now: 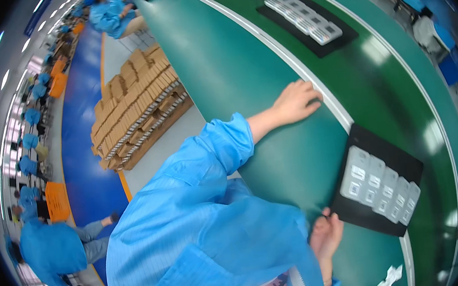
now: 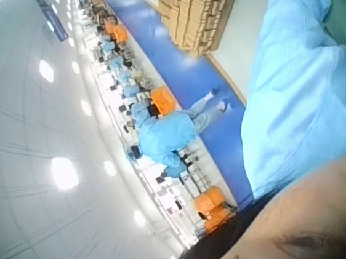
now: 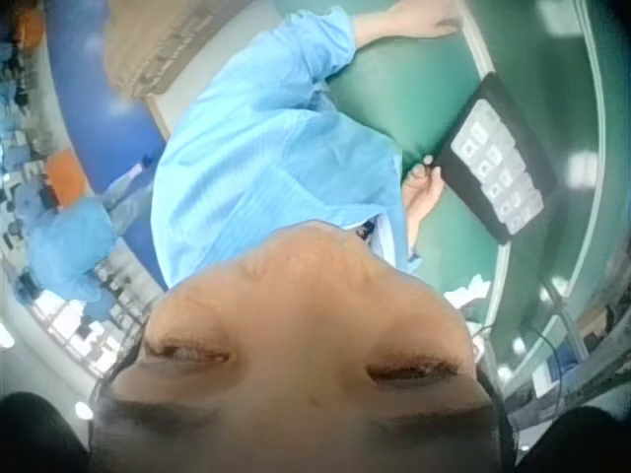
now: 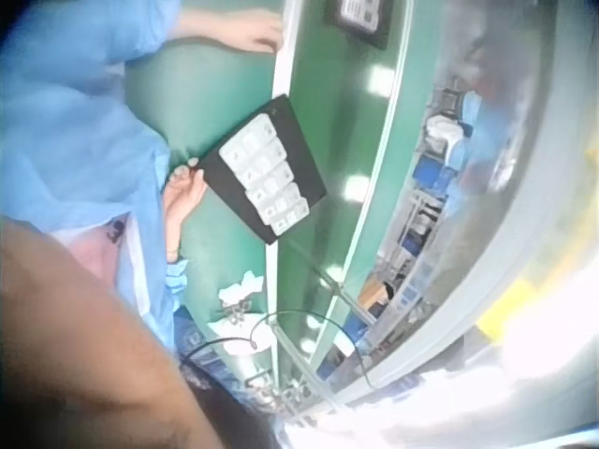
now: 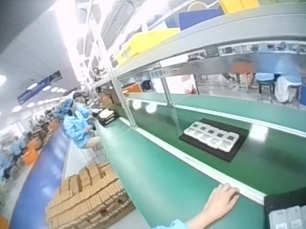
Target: The person wipes the surfaces of electronic devices with a cloth, stacks them together, and then folds a piece of white material at a workstation.
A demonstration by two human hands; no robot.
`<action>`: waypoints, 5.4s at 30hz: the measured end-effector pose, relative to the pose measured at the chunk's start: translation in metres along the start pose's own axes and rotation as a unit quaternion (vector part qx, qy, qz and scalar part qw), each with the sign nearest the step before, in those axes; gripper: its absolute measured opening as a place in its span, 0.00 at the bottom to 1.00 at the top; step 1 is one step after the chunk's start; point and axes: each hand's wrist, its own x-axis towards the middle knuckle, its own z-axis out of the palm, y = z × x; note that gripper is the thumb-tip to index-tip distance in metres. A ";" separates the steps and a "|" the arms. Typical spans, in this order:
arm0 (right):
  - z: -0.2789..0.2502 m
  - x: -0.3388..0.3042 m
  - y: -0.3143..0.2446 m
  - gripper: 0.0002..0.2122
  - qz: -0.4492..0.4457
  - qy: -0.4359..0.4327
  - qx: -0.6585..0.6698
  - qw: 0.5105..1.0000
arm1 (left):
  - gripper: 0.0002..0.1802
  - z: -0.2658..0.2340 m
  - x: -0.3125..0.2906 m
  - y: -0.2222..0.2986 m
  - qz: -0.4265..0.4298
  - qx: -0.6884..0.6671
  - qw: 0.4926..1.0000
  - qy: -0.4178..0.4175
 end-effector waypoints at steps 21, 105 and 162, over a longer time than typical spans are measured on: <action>-0.018 -0.014 -0.082 0.16 -0.410 0.276 -0.699 0.517 | 0.28 -0.093 -0.109 0.030 -0.213 -0.216 0.946 -0.111; -0.008 -0.016 -0.080 0.17 -0.382 0.212 -0.681 0.588 | 0.38 -0.084 -0.107 0.037 -0.244 -0.318 0.914 -0.054; 0.076 0.010 -0.028 0.37 -0.194 0.035 -0.662 0.723 | 0.43 -0.038 -0.062 0.122 -0.048 -0.330 0.872 -0.357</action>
